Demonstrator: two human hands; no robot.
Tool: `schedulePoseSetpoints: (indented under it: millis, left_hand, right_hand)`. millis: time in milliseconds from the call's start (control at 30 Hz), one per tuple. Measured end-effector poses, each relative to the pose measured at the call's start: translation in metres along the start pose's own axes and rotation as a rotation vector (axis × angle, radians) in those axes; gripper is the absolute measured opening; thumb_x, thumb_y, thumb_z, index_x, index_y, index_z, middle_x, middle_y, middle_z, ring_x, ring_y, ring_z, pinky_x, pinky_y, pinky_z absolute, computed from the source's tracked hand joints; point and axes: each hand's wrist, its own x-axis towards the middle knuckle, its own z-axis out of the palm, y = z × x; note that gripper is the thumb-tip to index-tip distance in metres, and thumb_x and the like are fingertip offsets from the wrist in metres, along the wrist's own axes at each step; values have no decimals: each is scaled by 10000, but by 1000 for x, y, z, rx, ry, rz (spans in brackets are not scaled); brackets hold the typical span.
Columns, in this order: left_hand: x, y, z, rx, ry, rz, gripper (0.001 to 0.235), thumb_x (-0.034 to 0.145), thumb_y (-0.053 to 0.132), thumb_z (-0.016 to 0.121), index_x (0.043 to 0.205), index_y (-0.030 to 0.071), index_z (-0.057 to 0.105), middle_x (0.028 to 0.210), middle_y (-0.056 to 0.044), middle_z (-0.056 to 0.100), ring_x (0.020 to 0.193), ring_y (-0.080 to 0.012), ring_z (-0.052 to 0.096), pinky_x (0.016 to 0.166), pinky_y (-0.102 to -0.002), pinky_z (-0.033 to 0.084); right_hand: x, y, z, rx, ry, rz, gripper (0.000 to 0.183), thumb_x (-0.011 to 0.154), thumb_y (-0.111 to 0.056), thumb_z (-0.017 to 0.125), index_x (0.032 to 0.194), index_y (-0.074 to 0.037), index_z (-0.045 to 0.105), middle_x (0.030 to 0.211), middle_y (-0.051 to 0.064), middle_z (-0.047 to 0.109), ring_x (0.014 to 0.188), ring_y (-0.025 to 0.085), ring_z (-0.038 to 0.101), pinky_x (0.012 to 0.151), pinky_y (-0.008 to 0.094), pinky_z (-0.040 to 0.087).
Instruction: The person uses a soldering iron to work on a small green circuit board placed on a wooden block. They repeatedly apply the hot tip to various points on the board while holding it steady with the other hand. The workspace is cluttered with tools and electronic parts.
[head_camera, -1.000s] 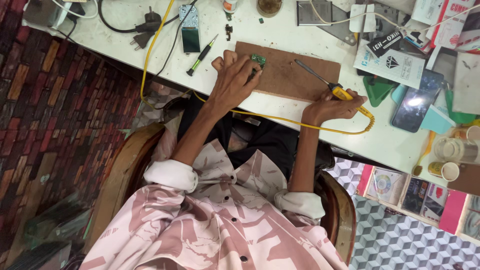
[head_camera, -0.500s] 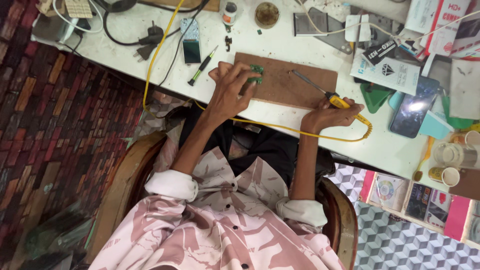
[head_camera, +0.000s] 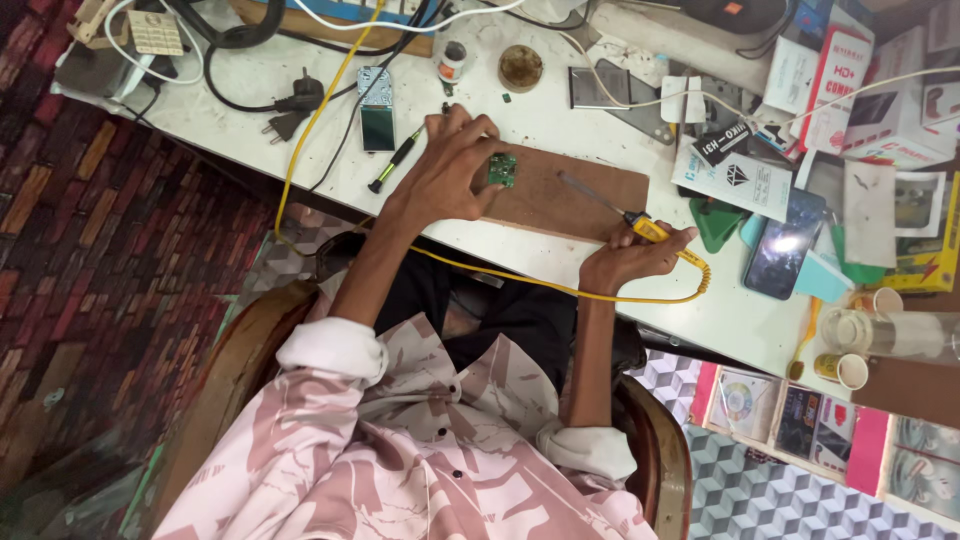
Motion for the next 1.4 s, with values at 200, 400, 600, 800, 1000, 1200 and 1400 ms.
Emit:
schedulePoseSetpoints:
  millis: [200, 400, 600, 800, 1000, 1200, 1400]
  left_hand:
    - [12, -5, 1, -63, 14, 73, 466, 694, 152, 881, 1120, 32, 735, 1110, -120, 560, 1114, -316, 486, 1031, -452, 330]
    - [6, -11, 6, -219, 25, 11, 469, 676, 101, 901, 1115, 29, 753, 1129, -101, 564, 1095, -281, 512, 1043, -461, 298]
    - [12, -18, 13, -256, -11, 14, 509, 647, 78, 902, 1133, 31, 756, 1137, -85, 552, 1092, -269, 509, 1005, -449, 302]
    - [12, -20, 15, -241, -20, -3, 492, 652, 73, 897, 1125, 30, 771, 1135, -85, 547, 1034, -259, 495, 996, -446, 301]
    - [10, -17, 12, -244, 9, 10, 493, 675, 78, 906, 1145, 19, 766, 1155, -89, 537, 1060, -257, 492, 991, -450, 289]
    - [9, -14, 11, -240, 35, 26, 513, 658, 85, 921, 1147, 30, 776, 1140, -81, 543, 1062, -251, 494, 1014, -451, 282]
    - [11, -12, 8, -234, 16, 15, 505, 661, 98, 928, 1138, 38, 775, 1120, -70, 553, 1040, -246, 494, 961, -426, 289]
  right_hand:
    - [21, -1, 16, -81, -75, -89, 401, 1054, -401, 508, 822, -78, 459, 580, 50, 468, 393, 139, 392, 342, 262, 280]
    - [38, 24, 18, -112, -161, -104, 406, 1057, -398, 507, 830, -63, 469, 593, 75, 488, 394, 163, 424, 358, 281, 326]
    - [30, 34, 18, -135, -104, -75, 372, 1036, -355, 525, 815, -63, 464, 574, 74, 485, 382, 154, 427, 329, 274, 308]
    - [10, 32, 19, -344, -191, -178, 440, 1061, -396, 523, 838, -18, 539, 619, 59, 510, 421, 132, 451, 382, 257, 360]
    - [-2, 24, 25, -342, -364, -211, 465, 1095, -420, 503, 837, -33, 497, 615, 70, 492, 440, 136, 448, 402, 268, 370]
    - [-8, 24, 28, -378, -287, -186, 467, 1080, -421, 520, 836, -24, 505, 656, 40, 467, 487, 125, 446, 397, 271, 389]
    - [-3, 23, 27, -304, -197, -182, 431, 1046, -427, 523, 836, -52, 497, 704, 43, 514, 515, 125, 471, 401, 268, 390]
